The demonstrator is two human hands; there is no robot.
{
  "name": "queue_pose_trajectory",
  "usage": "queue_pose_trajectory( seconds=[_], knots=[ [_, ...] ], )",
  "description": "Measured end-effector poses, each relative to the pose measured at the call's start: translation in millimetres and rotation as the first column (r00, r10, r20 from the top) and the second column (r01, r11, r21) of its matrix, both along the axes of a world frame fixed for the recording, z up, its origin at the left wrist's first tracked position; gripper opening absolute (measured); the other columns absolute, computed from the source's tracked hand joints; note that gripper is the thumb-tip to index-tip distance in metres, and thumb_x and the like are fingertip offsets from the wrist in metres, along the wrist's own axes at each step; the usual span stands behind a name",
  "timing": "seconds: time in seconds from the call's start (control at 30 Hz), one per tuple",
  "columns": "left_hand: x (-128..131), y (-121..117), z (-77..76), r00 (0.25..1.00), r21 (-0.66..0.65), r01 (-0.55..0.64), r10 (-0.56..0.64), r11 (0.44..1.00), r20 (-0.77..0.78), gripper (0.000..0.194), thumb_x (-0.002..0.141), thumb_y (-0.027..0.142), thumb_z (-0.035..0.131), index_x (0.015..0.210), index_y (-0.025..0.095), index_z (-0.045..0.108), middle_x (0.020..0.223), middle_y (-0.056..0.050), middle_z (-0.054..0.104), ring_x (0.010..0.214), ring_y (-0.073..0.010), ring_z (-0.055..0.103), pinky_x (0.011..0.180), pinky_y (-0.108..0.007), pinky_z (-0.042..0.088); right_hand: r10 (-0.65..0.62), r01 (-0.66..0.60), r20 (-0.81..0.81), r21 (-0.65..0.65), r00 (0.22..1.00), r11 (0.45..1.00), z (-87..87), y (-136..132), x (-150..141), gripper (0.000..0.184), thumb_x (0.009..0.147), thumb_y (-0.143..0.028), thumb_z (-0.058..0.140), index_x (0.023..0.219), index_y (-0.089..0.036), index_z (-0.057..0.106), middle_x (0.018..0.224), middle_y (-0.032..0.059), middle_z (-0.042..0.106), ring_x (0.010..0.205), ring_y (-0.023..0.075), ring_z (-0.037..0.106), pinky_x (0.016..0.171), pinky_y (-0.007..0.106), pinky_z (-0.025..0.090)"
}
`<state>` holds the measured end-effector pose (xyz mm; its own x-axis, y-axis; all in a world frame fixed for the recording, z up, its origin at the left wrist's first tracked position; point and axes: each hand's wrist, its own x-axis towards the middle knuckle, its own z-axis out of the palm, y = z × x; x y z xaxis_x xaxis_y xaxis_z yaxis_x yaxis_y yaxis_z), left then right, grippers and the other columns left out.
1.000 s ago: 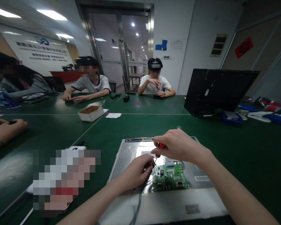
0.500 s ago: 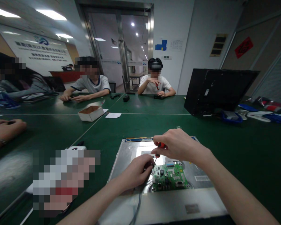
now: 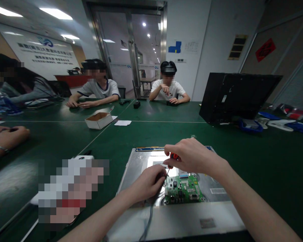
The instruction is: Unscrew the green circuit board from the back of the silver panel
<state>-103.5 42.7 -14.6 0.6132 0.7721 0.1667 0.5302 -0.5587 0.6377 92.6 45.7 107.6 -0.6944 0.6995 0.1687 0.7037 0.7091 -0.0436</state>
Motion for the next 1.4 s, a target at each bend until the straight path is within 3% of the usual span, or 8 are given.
queue_pose_trajectory(
  seconds=[0.2, 0.43, 0.63, 0.83, 0.97, 1.07, 1.3, 1.4],
  knots=[
    [-0.5, 1.8, -5.1, 1.0, 0.008, 0.012, -0.012, 1.0, 0.021, 0.011, 0.084, 0.015, 0.045, 0.087, 0.018, 0.055, 0.085, -0.005, 0.062, 0.074, -0.0197, 0.053, 0.067, -0.03, 0.043, 0.03, -0.036, -0.081, -0.073, 0.996, 0.997, 3.3, -4.5, 0.5, 0.027, 0.079, -0.018, 0.059, 0.105, -0.018, 0.054, 0.085, 0.0022, 0.069, 0.065, 0.0147, 0.059, 0.053, 0.026, 0.028],
    [-0.7, 1.4, -3.3, 1.0, -0.004, 0.012, -0.011, 1.0, 0.018, 0.01, 0.085, 0.015, 0.045, 0.086, 0.018, 0.055, 0.085, -0.005, 0.062, 0.076, -0.0198, 0.054, 0.068, -0.03, 0.043, 0.008, -0.008, -0.001, -0.009, 1.0, 1.0, 2.1, -0.5, 1.3, 0.021, 0.09, -0.041, 0.057, 0.094, -0.021, 0.06, 0.071, 0.0011, 0.068, 0.06, 0.0156, 0.057, 0.051, 0.027, 0.024],
    [-0.4, 0.8, -2.8, 1.0, -0.009, 0.018, -0.017, 1.0, 0.024, 0.012, 0.085, 0.014, 0.045, 0.09, 0.017, 0.056, 0.087, -0.005, 0.062, 0.076, -0.0196, 0.053, 0.069, -0.03, 0.043, 0.039, -0.042, -0.059, -0.055, 0.997, 0.998, 3.7, -4.4, 1.9, 0.02, 0.081, -0.021, 0.059, 0.101, -0.019, 0.054, 0.085, 0.0021, 0.069, 0.066, 0.0143, 0.059, 0.052, 0.026, 0.028],
    [-1.2, 2.5, -5.3, 0.999, -0.007, 0.027, -0.027, 1.0, 0.022, 0.011, 0.085, 0.014, 0.045, 0.089, 0.018, 0.056, 0.087, -0.005, 0.062, 0.077, -0.0201, 0.054, 0.069, -0.031, 0.043, 0.032, -0.032, -0.023, -0.034, 0.999, 0.999, 3.6, -2.4, 1.7, 0.019, 0.089, -0.039, 0.058, 0.094, -0.021, 0.059, 0.075, 0.0012, 0.069, 0.062, 0.0158, 0.058, 0.052, 0.027, 0.026],
    [-0.8, 1.8, -3.8, 1.0, 0.011, 0.013, -0.013, 1.0, 0.008, 0.01, 0.085, 0.015, 0.045, 0.086, 0.017, 0.055, 0.084, -0.005, 0.061, 0.074, -0.0198, 0.053, 0.066, -0.03, 0.042, 0.015, -0.016, -0.025, -0.032, 1.0, 0.999, 3.4, -1.7, 1.7, 0.009, 0.087, -0.026, 0.057, 0.092, -0.02, 0.059, 0.071, 0.0002, 0.067, 0.059, 0.0143, 0.056, 0.051, 0.026, 0.025],
    [-0.7, 1.6, -4.2, 0.999, 0.012, 0.025, -0.025, 1.0, 0.022, 0.012, 0.085, 0.014, 0.045, 0.089, 0.017, 0.056, 0.086, -0.005, 0.062, 0.076, -0.0203, 0.054, 0.068, -0.031, 0.043, 0.064, -0.069, -0.076, -0.061, 0.995, 0.996, 4.8, -3.9, 2.8, 0.019, 0.079, -0.019, 0.06, 0.098, -0.019, 0.057, 0.083, 0.0008, 0.07, 0.067, 0.0149, 0.06, 0.053, 0.026, 0.028],
    [-0.7, 0.9, -2.9, 1.0, 0.001, 0.022, -0.022, 1.0, 0.013, 0.01, 0.085, 0.015, 0.046, 0.086, 0.017, 0.055, 0.085, -0.005, 0.062, 0.075, -0.0202, 0.054, 0.067, -0.03, 0.043, 0.029, -0.03, -0.02, -0.055, 0.999, 0.998, 3.5, -1.6, 2.5, 0.02, 0.092, -0.04, 0.055, 0.093, -0.021, 0.063, 0.07, 0.0003, 0.068, 0.06, 0.0142, 0.057, 0.052, 0.026, 0.026],
    [-0.5, 0.7, -2.2, 1.0, 0.011, 0.009, -0.009, 1.0, 0.003, 0.009, 0.085, 0.014, 0.046, 0.084, 0.018, 0.054, 0.083, -0.004, 0.062, 0.073, -0.0193, 0.054, 0.065, -0.029, 0.042, 0.008, -0.008, -0.01, -0.031, 1.0, 0.999, 3.5, -2.0, 1.5, 0.011, 0.091, -0.029, 0.055, 0.093, -0.02, 0.061, 0.072, 0.0009, 0.068, 0.059, 0.0135, 0.056, 0.052, 0.026, 0.025]
  ],
)
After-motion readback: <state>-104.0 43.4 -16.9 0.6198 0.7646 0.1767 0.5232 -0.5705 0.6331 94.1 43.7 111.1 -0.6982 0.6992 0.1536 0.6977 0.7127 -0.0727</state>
